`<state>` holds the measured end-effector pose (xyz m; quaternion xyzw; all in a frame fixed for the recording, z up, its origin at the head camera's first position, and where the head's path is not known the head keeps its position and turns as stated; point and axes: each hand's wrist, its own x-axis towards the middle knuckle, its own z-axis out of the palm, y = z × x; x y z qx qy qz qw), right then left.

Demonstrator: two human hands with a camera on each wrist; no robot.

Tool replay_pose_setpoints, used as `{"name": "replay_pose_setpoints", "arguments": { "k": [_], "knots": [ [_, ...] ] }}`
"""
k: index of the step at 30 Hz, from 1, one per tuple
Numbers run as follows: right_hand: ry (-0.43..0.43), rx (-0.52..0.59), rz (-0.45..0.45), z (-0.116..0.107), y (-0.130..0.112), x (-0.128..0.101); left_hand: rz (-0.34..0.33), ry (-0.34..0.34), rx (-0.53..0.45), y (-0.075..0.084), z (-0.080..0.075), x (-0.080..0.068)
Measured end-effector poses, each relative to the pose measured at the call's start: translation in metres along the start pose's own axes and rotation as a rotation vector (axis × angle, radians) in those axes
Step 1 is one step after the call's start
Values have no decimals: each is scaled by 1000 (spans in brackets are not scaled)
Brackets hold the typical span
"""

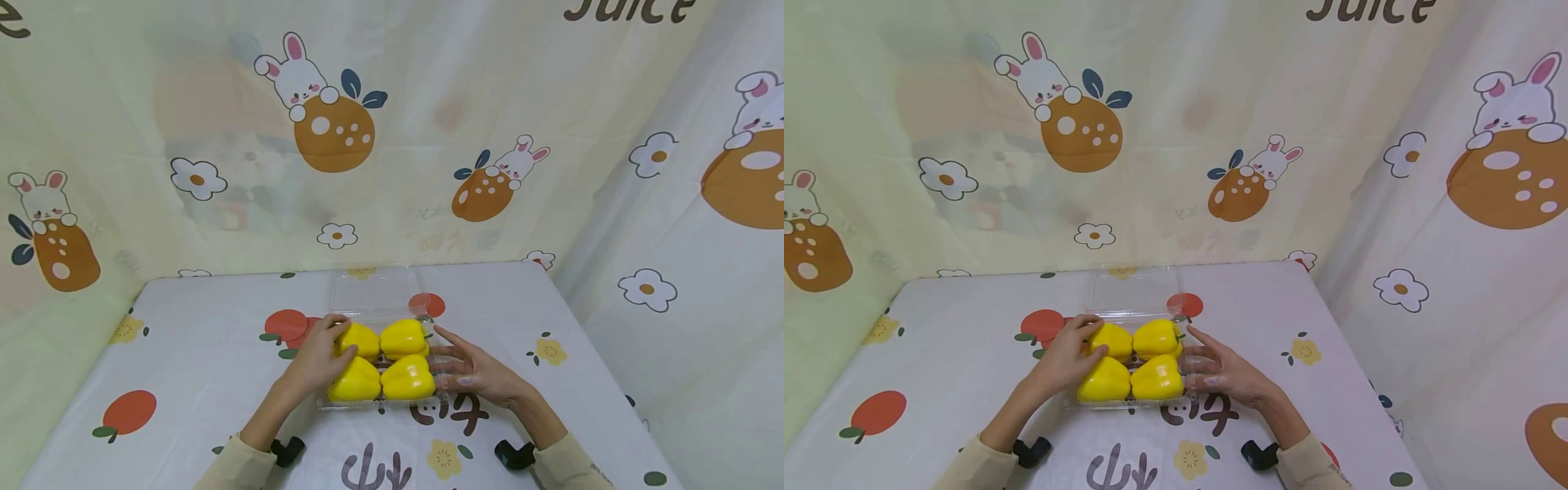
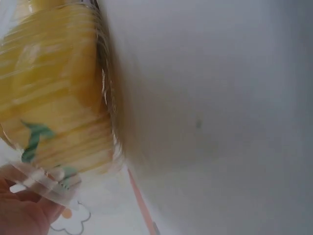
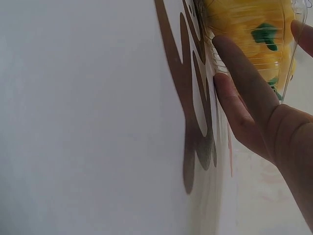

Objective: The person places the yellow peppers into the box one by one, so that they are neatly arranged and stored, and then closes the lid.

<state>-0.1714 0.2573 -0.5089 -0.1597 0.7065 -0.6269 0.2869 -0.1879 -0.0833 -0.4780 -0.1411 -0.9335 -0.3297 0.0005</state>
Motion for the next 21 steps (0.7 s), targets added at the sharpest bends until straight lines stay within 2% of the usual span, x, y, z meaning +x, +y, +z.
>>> {"name": "replay_pose_setpoints", "arguments": {
  "k": [9, 21],
  "knots": [
    [0, 9, 6, 0, 0, 1, -21, 8, -11, -1, 2, 1],
    [-3, 20, 3, 0, -2, 0, 27, 9, -11, 1, -1, -2]
  ]
}}
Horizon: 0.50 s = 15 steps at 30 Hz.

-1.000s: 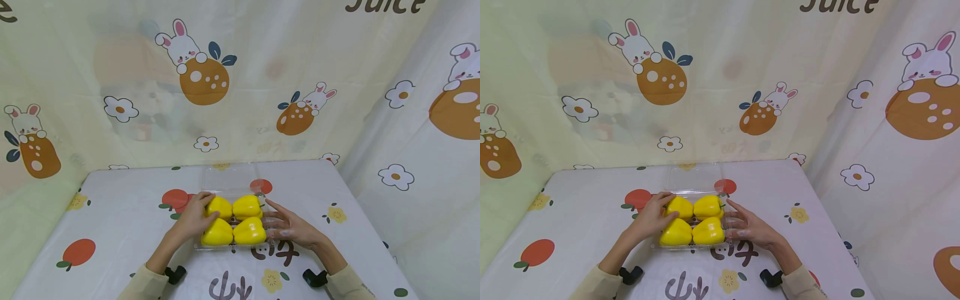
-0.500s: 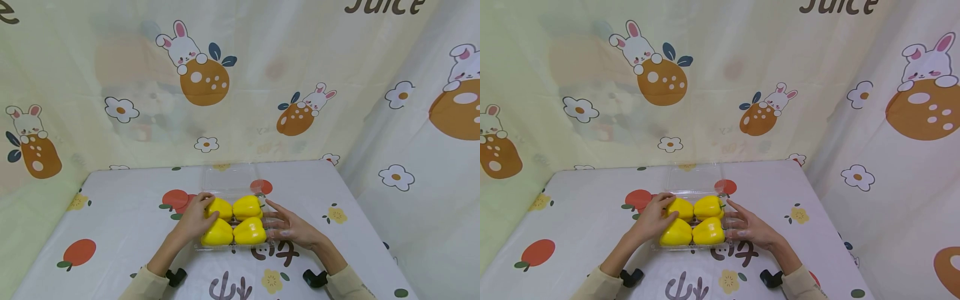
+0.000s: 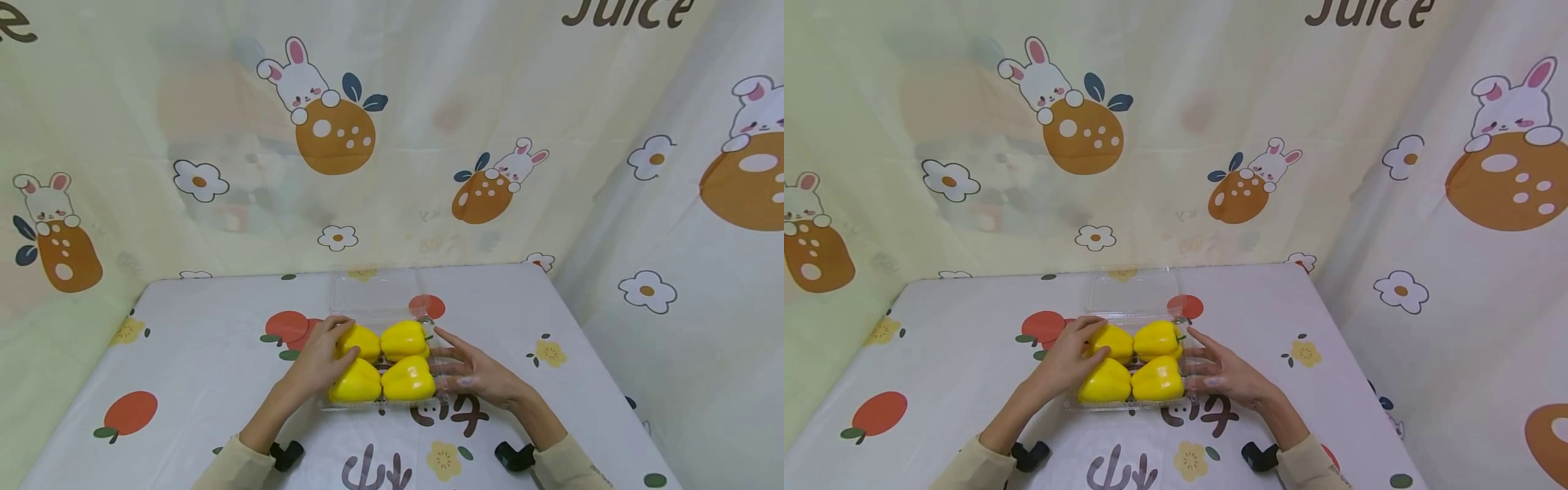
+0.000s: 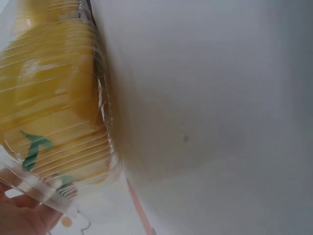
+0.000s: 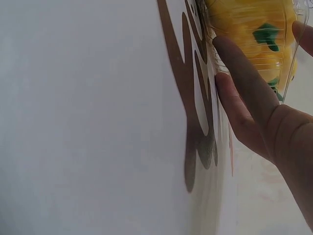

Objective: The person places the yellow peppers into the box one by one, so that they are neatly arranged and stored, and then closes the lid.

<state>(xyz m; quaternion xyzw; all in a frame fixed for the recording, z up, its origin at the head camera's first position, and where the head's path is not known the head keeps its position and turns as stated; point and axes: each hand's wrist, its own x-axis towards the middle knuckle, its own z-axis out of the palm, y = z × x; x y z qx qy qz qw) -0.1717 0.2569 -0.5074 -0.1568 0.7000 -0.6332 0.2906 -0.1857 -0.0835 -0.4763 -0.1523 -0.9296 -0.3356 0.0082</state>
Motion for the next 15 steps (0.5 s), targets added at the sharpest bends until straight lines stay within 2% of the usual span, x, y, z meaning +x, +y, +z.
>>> {"name": "replay_pose_setpoints", "arguments": {
  "k": [10, 15],
  "knots": [
    [10, -11, 14, 0, 2, 0, 28, 30, -65, 0, -4, -1],
    [0, -4, -3, -1, 3, 0, 51, 94, -183, -5, -11, 4]
  ]
}}
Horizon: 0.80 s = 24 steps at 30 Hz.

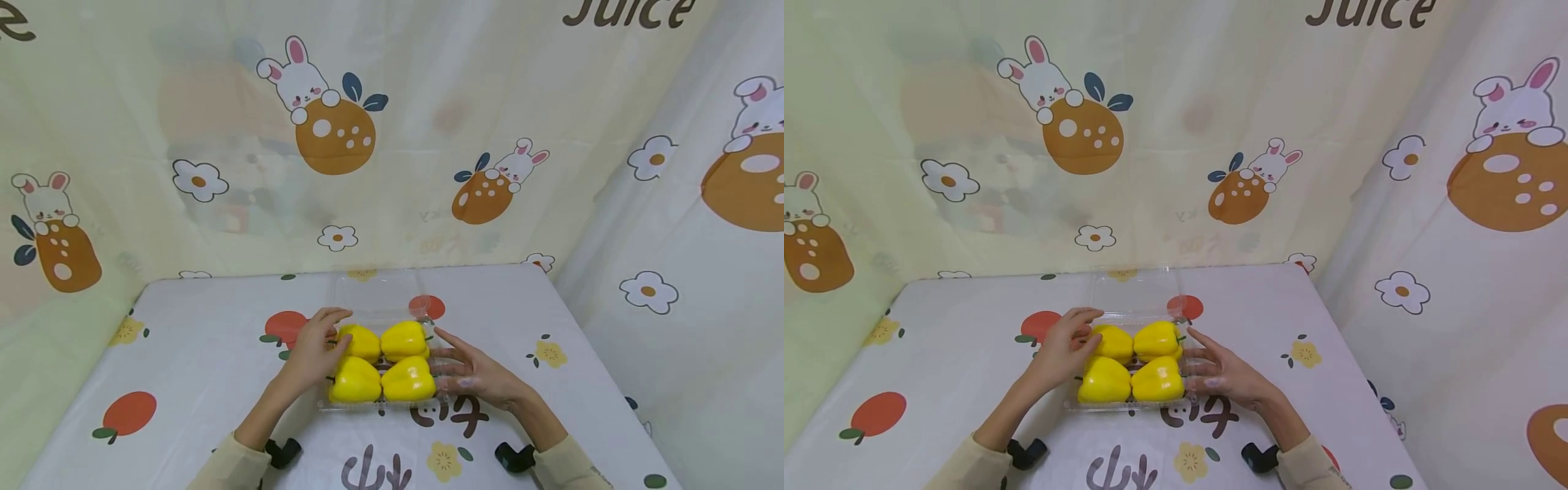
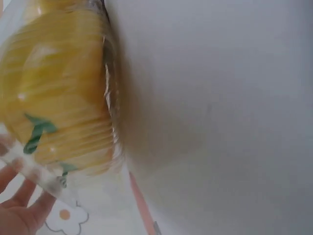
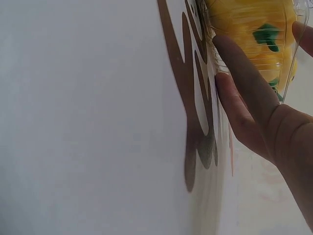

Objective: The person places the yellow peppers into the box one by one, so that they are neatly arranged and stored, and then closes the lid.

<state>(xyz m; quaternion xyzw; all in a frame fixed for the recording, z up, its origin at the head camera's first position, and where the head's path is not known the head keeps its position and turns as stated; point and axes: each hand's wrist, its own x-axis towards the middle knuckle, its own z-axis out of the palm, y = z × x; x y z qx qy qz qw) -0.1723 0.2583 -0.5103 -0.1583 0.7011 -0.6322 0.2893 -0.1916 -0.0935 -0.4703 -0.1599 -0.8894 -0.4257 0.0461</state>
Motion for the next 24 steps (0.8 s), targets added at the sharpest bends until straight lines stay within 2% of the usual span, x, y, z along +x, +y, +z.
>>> {"name": "replay_pose_setpoints", "arguments": {
  "k": [3, 7, 14, 24],
  "knots": [
    [-4, -1, -7, 0, 0, 0, 6, 47, -56, -4, -5, 5],
    [-5, -1, -5, -1, 2, 0, -12, 80, -77, -12, -9, 13],
    [-7, 4, 0, -1, 3, 1, -142, 124, -158, -24, -15, 24],
    [-9, 11, -1, -1, 2, 0, -312, 96, -207, -34, -17, 39]
  ]
}}
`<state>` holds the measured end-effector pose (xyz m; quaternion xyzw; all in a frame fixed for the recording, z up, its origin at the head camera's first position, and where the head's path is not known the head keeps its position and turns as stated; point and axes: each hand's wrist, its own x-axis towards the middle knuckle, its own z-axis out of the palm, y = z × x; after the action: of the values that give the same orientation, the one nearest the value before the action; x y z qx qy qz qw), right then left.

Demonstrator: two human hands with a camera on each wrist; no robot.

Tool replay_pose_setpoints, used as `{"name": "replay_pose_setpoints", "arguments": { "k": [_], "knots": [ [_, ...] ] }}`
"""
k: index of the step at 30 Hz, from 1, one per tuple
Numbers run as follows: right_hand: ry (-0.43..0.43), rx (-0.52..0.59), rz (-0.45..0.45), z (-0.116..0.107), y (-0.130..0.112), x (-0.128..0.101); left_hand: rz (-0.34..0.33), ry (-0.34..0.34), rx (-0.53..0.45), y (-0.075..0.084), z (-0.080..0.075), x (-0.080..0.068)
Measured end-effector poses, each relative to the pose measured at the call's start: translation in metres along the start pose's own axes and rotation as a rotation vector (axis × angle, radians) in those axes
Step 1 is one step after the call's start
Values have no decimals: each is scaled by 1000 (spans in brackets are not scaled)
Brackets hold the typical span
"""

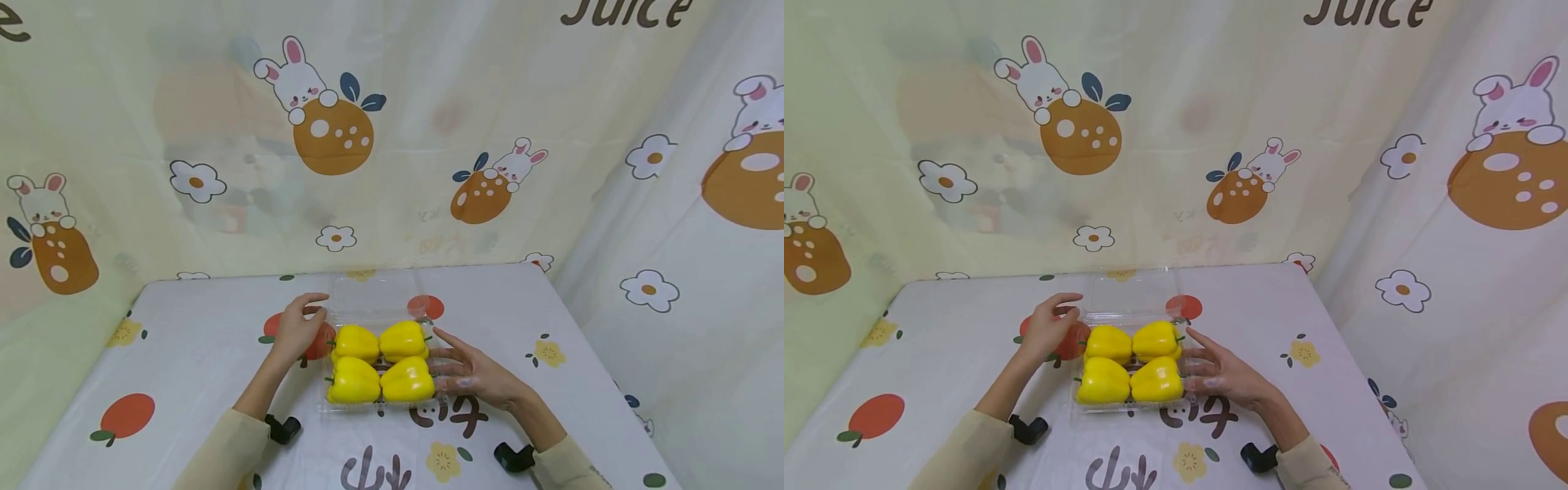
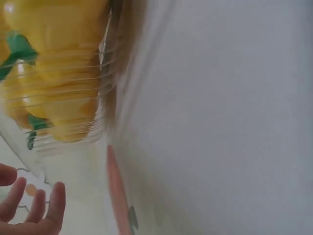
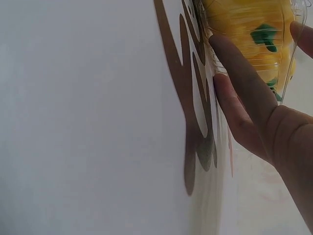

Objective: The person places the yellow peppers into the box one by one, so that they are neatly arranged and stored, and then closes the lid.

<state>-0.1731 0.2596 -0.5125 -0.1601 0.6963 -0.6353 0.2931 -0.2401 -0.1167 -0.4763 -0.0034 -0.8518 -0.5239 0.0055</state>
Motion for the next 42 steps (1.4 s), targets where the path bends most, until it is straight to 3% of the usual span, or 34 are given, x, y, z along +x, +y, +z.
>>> {"name": "replay_pose_setpoints", "arguments": {
  "k": [8, 17, 24, 33, 42],
  "knots": [
    [-1, 0, 3, 0, 0, 0, -156, -48, -58, -5, 2, 11],
    [-17, 6, -3, -1, -1, 0, -231, -88, -122, -8, 2, 20],
    [-13, 3, 1, -1, 0, 0, -317, -131, -259, -14, 4, 25],
    [-10, 0, -6, -3, -2, -1, -333, -200, -393, -16, 2, 32],
    [-10, 13, 10, -2, -1, -2, -350, -186, -428, -17, 1, 32]
  ]
}}
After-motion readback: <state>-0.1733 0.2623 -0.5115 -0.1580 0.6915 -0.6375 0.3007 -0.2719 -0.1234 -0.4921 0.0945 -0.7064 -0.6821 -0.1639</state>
